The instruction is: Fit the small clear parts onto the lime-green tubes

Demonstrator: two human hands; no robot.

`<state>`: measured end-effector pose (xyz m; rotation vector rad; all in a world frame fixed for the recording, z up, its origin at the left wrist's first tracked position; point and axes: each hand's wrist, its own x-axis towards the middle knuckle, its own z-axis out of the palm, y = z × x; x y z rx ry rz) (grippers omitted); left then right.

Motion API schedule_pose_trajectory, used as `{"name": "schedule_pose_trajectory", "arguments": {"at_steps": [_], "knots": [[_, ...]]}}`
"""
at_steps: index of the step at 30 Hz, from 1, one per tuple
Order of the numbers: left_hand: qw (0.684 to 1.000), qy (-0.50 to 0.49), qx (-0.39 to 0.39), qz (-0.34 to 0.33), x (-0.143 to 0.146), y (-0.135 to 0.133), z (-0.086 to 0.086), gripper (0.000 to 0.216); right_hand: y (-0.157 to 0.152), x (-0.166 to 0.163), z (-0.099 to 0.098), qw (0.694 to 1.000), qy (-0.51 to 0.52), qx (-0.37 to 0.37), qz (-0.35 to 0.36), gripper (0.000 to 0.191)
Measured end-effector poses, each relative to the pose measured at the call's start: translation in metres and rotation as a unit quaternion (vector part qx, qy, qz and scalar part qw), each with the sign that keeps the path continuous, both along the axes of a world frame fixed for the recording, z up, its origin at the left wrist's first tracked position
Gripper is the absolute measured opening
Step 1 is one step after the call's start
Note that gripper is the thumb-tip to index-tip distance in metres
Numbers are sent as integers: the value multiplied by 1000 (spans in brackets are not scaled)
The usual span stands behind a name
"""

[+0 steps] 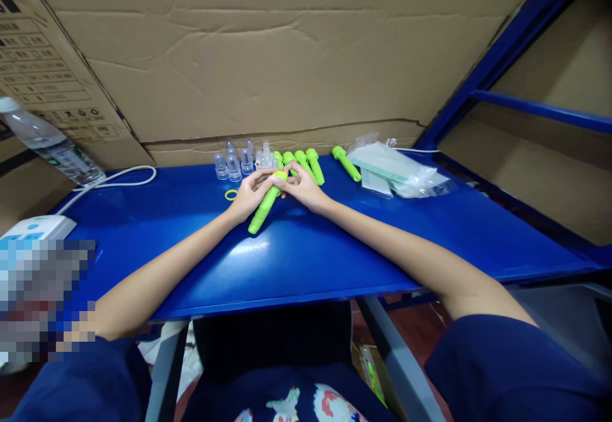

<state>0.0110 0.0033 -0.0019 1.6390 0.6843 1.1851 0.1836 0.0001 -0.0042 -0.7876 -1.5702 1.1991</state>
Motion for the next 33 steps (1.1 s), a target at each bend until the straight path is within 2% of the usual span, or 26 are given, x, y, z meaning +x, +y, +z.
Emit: {"name": "schedule_pose_trajectory", "arguments": {"at_steps": [6,11,17,20,23,25,29,33], "knots": [[997,57,38,-23,-3,1,-3,48,7,2,-9,1000,-13,-1,-10,66],[995,66,32,-67,-3,3,-10,63,15,4,-18,1000,-15,-13,-9,65],[997,51,34,-35,-2,8,-13,57,21,10,-19,998,-61,12,-1,52],[999,43,24,-18,-3,9,-12,56,22,14,-17,992,-95,67,-49,46],[998,26,-31,-41,-2,9,-13,60,25,16,-16,979,-117,121,-113,45],[997,19,-51,-52,-2,9,-14,61,27,16,-17,977,-120,125,-126,48],[996,16,-68,-50,-2,7,-11,62,26,15,-17,989,-104,73,-77,55],[989,7,-124,-82,-7,6,-6,62,20,15,-11,998,-44,47,-27,54]]}}
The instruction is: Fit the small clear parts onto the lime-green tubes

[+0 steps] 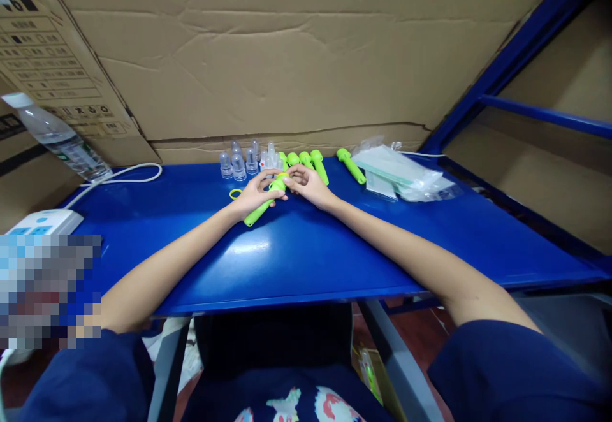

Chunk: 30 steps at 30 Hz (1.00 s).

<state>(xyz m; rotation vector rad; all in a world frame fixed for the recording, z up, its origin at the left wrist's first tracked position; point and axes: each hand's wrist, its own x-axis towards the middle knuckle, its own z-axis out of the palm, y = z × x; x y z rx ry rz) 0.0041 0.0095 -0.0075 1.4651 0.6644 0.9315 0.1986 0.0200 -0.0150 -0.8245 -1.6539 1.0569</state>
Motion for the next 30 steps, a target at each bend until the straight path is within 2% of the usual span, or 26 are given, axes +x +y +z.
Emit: {"name": "schedule_pose_trajectory", "arguments": {"at_steps": [3,12,18,25,30], "knots": [[999,-10,-31,-18,-4,0,1,63,-3,1,6,1000,13,3,3,53],[995,-54,-82,-12,1,0,3,69,-4,-3,8,996,16,37,-80,59],[996,-52,-75,-4,4,-3,5,73,-1,-5,6,993,3,50,-109,64],[997,-44,-65,25,8,-6,6,63,-4,-9,6,991,-3,31,-133,61],[997,-46,-48,50,13,-10,7,58,-6,-13,4,981,-10,53,-186,56]]}}
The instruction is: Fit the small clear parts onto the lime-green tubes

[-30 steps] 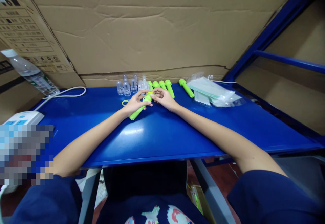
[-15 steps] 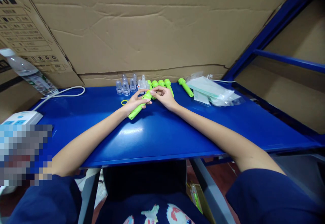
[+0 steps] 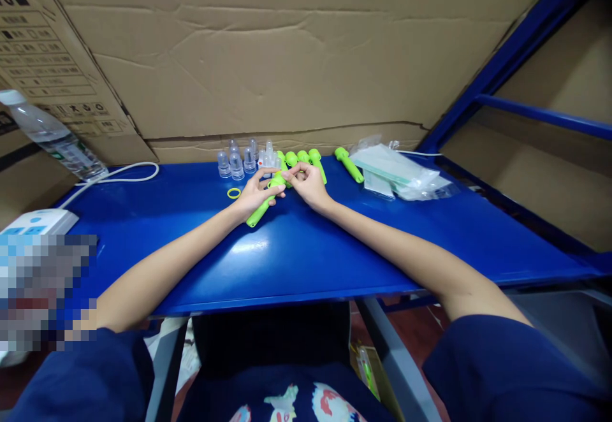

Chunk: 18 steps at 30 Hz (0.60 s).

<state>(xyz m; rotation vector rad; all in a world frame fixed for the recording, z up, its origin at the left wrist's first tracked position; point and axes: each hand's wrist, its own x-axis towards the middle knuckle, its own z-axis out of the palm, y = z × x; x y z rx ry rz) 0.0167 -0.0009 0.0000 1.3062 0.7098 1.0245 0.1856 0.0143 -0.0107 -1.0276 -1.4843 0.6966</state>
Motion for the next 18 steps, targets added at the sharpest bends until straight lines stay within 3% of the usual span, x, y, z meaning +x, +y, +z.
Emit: {"name": "schedule_pose_trajectory", "arguments": {"at_steps": [10,18], "knots": [[999,9,37,12,4,1,1,62,-15,-6,4,983,-61,141,-104,26],[998,16,59,-3,1,3,-5,63,-16,-3,-2,983,-66,142,-96,30]]}}
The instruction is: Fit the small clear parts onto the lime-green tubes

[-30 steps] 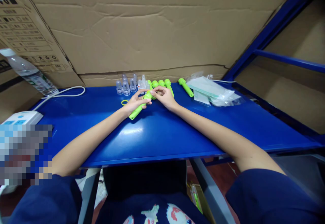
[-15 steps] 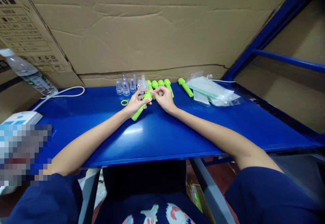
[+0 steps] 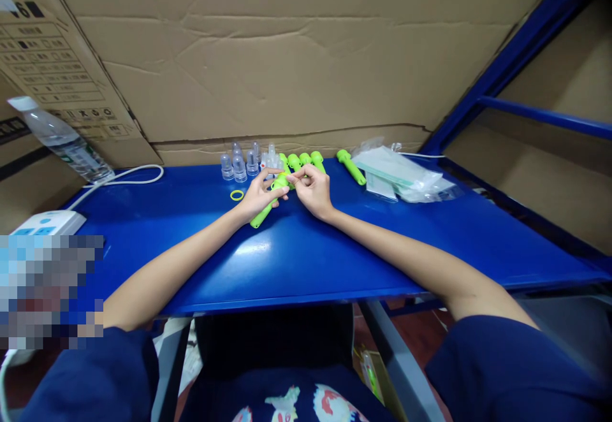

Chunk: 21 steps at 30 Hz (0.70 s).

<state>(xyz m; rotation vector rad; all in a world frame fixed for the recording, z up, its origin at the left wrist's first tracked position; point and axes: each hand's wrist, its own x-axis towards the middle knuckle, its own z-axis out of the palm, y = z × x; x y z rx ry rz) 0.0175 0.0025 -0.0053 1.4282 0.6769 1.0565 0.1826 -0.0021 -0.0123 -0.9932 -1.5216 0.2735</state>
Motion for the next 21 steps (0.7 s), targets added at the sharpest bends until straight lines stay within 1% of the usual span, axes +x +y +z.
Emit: {"name": "schedule_pose_trajectory", "arguments": {"at_steps": [3,5,10,12,15,18,21], "knots": [[1000,0,-1,0,0,0,0,62,-1,1,0,1000,4,-15,5,34],[1000,-1,-3,3,0,0,1,62,-2,0,1,999,17,-41,16,37],[1000,3,-9,16,0,-1,3,63,-3,-3,6,984,66,-133,94,47],[1000,6,-10,19,-1,-2,3,62,-3,-3,9,977,75,-157,123,50],[1000,9,-3,18,-2,-1,2,62,-1,-1,13,972,80,-164,150,51],[1000,17,12,20,-2,0,1,62,1,2,16,971,87,-158,154,54],[999,34,30,21,-2,0,0,60,3,5,17,967,92,-170,166,59]]}}
